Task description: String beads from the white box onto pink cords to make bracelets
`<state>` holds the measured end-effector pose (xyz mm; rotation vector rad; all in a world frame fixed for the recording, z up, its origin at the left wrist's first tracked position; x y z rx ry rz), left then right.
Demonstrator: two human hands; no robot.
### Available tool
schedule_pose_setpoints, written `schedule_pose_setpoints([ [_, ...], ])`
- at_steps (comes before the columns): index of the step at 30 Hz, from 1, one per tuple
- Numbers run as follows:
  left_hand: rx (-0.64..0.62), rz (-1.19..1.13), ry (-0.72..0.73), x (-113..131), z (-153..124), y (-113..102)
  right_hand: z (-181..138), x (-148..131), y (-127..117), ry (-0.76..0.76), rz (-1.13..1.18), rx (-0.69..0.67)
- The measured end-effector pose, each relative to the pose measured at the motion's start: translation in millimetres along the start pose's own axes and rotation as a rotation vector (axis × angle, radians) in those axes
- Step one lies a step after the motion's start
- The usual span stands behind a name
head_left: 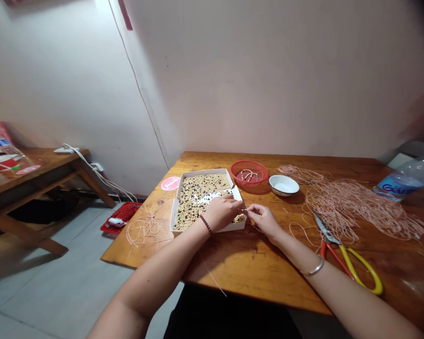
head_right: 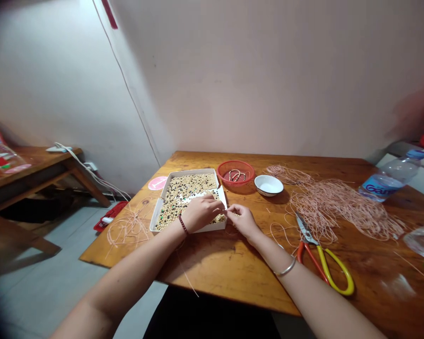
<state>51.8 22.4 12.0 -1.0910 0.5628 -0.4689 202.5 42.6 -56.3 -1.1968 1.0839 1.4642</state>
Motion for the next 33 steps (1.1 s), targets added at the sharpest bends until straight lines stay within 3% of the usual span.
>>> schedule_pose_setpoints([
  [7, 0.062, -0.023, -0.010, -0.5, -1.1, 7.1, 3.2, -1.7, -1.1, 0.067, 0.075, 0.024],
  [33, 0.044, -0.023, -0.075, -2.3, 1.2, 15.0, 6.7, 3.9, -2.8, 0.008, -0.004, 0.083],
])
Point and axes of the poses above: each hand's wrist, its own z-axis towards the middle knuckle, its own y-axis out of the palm, x = y × z, the point moved 3 cm from there along z, towards the middle knuckle, and after that the axes turned 10 degrees about z, right-handed, at the moved point
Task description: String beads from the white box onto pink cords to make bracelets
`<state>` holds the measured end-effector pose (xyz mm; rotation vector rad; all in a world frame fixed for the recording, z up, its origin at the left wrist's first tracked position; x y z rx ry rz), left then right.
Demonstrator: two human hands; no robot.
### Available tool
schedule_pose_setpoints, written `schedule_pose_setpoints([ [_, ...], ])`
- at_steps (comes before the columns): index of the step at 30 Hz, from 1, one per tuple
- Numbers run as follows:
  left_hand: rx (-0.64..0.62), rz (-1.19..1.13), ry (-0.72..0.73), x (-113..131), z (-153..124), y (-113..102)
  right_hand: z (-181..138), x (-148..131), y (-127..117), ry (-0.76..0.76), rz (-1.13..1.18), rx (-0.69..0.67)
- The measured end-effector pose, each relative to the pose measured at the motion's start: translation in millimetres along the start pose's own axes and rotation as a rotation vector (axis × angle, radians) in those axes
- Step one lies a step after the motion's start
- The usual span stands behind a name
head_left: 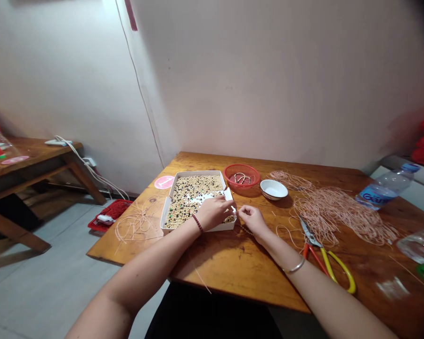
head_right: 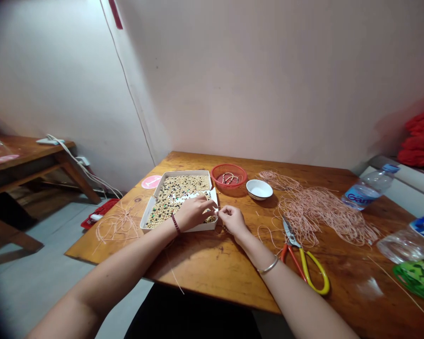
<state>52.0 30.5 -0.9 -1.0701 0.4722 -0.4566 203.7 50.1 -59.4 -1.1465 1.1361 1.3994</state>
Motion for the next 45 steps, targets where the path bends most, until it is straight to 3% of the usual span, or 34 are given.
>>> schedule_pose_setpoints([
  [19, -0.092, -0.047, -0.006, -0.9, 3.4, 0.8, 1.6, -1.2, 0.6, 0.056, -0.022, -0.019],
  [33, -0.038, -0.103, -0.018, 0.0, 2.1, -0.9, 1.4, 1.4, 0.2, 0.084, 0.023, -0.086],
  [40, 0.044, -0.166, -0.075, -3.2, 4.8, -2.5, 1.1, -7.2, 0.1, 0.109, 0.060, -0.035],
  [45, 0.023, -0.200, -0.114, -8.3, 6.6, 2.6, 4.8, -5.5, -2.3, 0.125, 0.092, 0.003],
])
Point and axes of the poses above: each hand's wrist, its own z-axis towards the middle knuckle, its own y-axis out of the palm, x = y × z, the point moved 3 cm from there along z, towards the middle knuckle, and after that the axes turned 10 degrees about z, right-handed, at the moved point
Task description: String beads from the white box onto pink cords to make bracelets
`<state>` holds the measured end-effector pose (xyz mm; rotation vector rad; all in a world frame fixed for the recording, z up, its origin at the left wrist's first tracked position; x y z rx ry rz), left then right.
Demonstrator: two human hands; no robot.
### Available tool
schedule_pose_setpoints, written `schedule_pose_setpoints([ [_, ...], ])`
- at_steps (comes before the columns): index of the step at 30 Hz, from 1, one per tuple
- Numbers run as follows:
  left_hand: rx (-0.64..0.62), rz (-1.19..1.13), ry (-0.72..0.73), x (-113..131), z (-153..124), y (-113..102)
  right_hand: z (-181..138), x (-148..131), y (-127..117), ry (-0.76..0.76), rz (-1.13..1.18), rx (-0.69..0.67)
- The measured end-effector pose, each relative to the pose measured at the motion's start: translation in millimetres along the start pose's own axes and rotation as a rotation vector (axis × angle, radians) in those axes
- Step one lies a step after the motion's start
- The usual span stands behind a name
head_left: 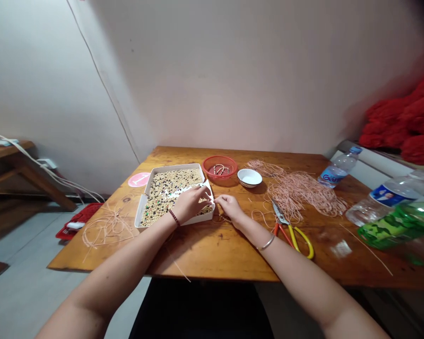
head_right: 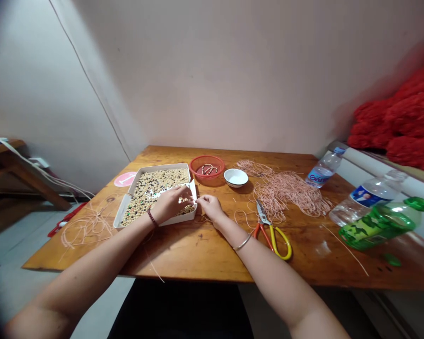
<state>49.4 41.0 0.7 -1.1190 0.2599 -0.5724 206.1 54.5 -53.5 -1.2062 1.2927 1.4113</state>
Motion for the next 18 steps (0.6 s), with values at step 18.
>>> schedule_pose_setpoints([
  [18, 0.005, -0.097, -0.052, -2.9, 1.4, 3.1, 0.6, -2.6, 1.1, -0.055, 0.002, -0.002],
])
Point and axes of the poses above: each hand's wrist, its own z-axis towards the middle knuckle, its own y-axis out of the palm, x = y × z, the point moved 3 cm from there along z, towards the middle knuckle, and after that the axes turned 10 degrees about z, right-handed, at the moved point
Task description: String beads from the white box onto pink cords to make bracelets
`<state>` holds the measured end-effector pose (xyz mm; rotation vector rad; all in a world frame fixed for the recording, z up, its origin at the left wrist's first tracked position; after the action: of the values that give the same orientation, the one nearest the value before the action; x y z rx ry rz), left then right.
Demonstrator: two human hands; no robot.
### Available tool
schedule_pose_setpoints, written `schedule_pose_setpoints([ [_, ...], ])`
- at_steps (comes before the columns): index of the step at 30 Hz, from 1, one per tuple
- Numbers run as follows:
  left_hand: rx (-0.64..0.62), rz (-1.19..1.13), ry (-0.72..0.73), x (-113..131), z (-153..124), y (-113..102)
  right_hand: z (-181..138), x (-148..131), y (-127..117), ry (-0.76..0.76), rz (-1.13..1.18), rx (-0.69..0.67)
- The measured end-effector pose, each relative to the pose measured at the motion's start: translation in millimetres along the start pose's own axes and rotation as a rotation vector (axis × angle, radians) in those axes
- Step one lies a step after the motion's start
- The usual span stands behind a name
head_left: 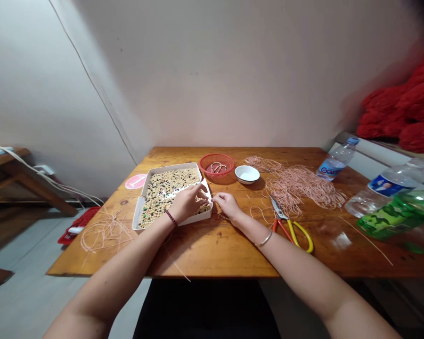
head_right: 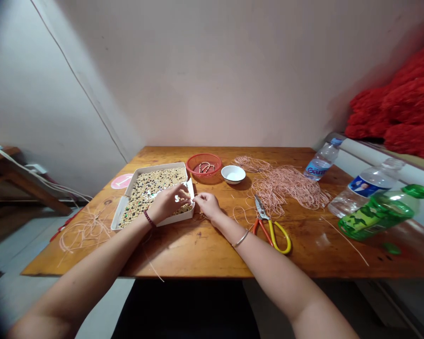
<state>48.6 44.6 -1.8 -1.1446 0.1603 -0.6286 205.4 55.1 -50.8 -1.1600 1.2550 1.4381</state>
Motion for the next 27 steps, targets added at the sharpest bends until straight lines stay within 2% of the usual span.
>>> schedule_pose_setpoints([
  [4, -0.009, 0.019, 0.038, 0.2, -0.3, 0.3, 0.4, 0.7, 2.7, -0.027, 0.000, -0.078],
  [11, -0.028, 0.085, 0.090, 3.3, -1.1, 2.5, 0.3, 4.2, 3.0, -0.028, -0.030, -0.097],
  [15, -0.027, 0.068, 0.057, 2.1, -0.9, 3.4, 1.3, 5.3, 1.3, -0.017, -0.042, -0.070],
  [21, -0.048, -0.033, 0.008, 1.3, 0.3, 1.6, 3.7, 8.8, -5.2, 0.003, -0.066, 0.051],
  [27, -0.040, -0.015, 0.010, 1.0, 0.4, 2.1, 3.5, 7.0, -4.1, 0.005, -0.100, 0.001],
])
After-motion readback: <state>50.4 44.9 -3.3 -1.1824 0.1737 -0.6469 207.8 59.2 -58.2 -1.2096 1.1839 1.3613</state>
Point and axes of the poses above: each hand's wrist, its own z-axis towards the middle knuckle, its own y-axis out of the palm, x = y × z, the point moved 3 cm from there along z, towards the middle knuckle, and after that the axes turned 10 degrees about z, right-handed, at the moved point
